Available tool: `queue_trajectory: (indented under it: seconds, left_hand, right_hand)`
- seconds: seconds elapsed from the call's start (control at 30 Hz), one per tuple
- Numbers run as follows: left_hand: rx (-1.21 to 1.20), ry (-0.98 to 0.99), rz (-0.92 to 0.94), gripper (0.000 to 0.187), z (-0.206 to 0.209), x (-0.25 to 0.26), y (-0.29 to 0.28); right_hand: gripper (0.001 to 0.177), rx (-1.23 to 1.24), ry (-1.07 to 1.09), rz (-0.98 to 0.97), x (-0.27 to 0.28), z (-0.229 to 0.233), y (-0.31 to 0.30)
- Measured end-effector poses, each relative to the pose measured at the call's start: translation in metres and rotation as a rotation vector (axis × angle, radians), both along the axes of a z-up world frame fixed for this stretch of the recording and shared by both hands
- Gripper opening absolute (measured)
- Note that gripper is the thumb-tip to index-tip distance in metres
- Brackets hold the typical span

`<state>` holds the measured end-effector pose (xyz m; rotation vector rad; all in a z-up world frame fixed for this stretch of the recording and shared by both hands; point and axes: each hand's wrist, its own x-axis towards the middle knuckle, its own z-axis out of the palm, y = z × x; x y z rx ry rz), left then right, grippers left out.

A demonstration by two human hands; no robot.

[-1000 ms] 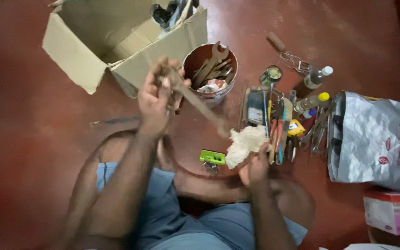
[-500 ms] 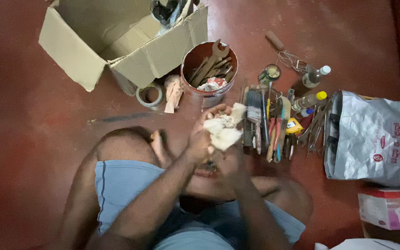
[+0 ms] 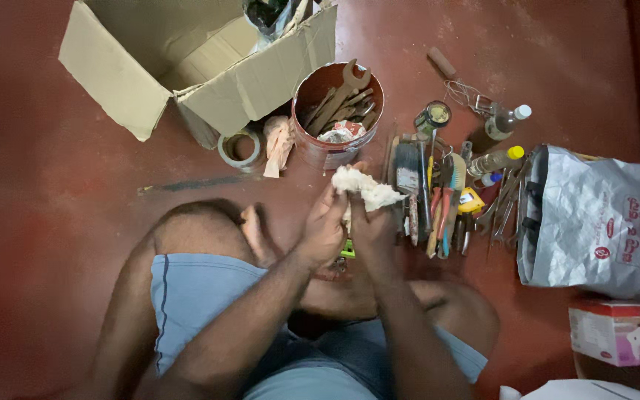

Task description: The person sits on the floor and wipes a small green plastic object with a white cloth. They then pick up a metal file and wipe it with the same cloth before placing it back down. Finally, they pick up a wrench and wipe it with the cloth.

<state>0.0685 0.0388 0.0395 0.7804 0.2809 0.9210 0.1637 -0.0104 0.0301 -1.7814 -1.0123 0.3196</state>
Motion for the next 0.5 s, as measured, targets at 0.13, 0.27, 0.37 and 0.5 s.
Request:
queue_trajectory:
  seconds: [0.13, 0.27, 0.37, 0.5]
  left_hand:
    - [0.291, 0.488, 0.202, 0.049, 0.007, -0.002, -0.002]
    - [0.332, 1.040, 0.020, 0.043, 0.007, -0.020, -0.024]
    - [0.467, 1.211, -0.018, 0.045, 0.002, -0.022, -0.036]
    - [0.472, 1.271, -0.087, 0.047, -0.007, -0.015, -0.043]
  right_hand:
    - [0.033, 0.152, 0.171, -0.023, 0.012, -0.013, -0.002]
    - [0.043, 0.111, 0.883, -0.261, 0.015, -0.015, 0.000]
    - [0.032, 0.320, 0.836, -0.195, 0.016, -0.005, 0.000]
    - [0.033, 0.423, 0.812, -0.239, 0.022, 0.016, 0.001]
